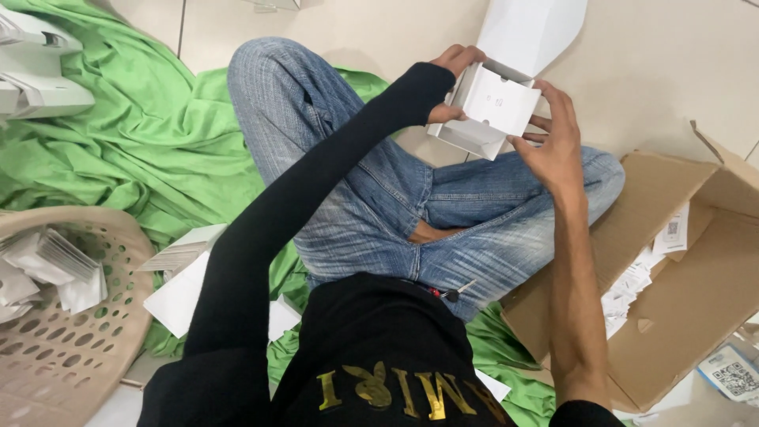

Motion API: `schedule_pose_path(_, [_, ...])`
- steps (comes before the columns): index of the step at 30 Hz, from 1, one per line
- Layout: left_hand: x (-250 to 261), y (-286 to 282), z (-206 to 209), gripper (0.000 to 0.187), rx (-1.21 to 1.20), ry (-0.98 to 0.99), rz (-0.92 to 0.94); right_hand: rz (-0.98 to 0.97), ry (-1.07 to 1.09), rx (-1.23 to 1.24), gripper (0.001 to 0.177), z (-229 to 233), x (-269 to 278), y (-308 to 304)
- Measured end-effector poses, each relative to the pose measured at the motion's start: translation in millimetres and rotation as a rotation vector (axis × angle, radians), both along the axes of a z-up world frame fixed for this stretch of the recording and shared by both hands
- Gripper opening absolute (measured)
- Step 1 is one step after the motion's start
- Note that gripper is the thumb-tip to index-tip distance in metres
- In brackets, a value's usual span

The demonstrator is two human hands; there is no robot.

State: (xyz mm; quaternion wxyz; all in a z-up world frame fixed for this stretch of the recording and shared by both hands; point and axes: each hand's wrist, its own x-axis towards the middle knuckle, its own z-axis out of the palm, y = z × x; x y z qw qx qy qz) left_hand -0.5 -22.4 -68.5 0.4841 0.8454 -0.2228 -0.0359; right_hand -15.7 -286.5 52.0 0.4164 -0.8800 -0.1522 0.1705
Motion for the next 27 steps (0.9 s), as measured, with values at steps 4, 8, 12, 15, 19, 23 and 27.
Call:
schedule_pose_path(4, [-0.3, 0.1, -5.1, 0.094, 0.014, -0.115, 0.018, -0.01, -0.036, -0.008, 0.086, -5.3, 1.4, -0.7])
schedule_pose_path(8, [-1.3, -2.1, -15.8, 0.093, 0.093, -0.131, 0.035, 0.007, -0.103, -0.076, 0.088, -14.8, 1.7, -2.6])
schedule_pose_path(12, [-0.6, -9.3, -25.8, 0.098, 0.2, -0.195, 0.088, 0.036, -0.125, -0.047, 0.096, -21.4, 5.6, -4.6])
schedule_pose_path(15, [1.4, -7.2, -5.3, 0.119, 0.091, -0.01, 0.133, -0.083, -0.004, 0.06, 0.102, -27.1, 11.3, -9.7])
schedule_pose_path(19, [23.5, -7.6, -76.0, 0.118, -0.084, 0.22, 0.18, -0.222, 0.167, 0.114, 0.105, -89.0, 28.8, -25.0])
schedule_pose_path(23, [92.5, -16.9, -170.1, 0.143, -0.051, 0.093, 0.155, -0.188, 0.162, 0.271, 0.102, -144.7, 78.0, -29.4])
schedule_pose_path(27, [134.3, -20.6, -84.9, 0.125, -0.375, 0.371, 0.225, -0.285, 0.101, 0.394, 0.084, -101.0, 106.7, -18.8])
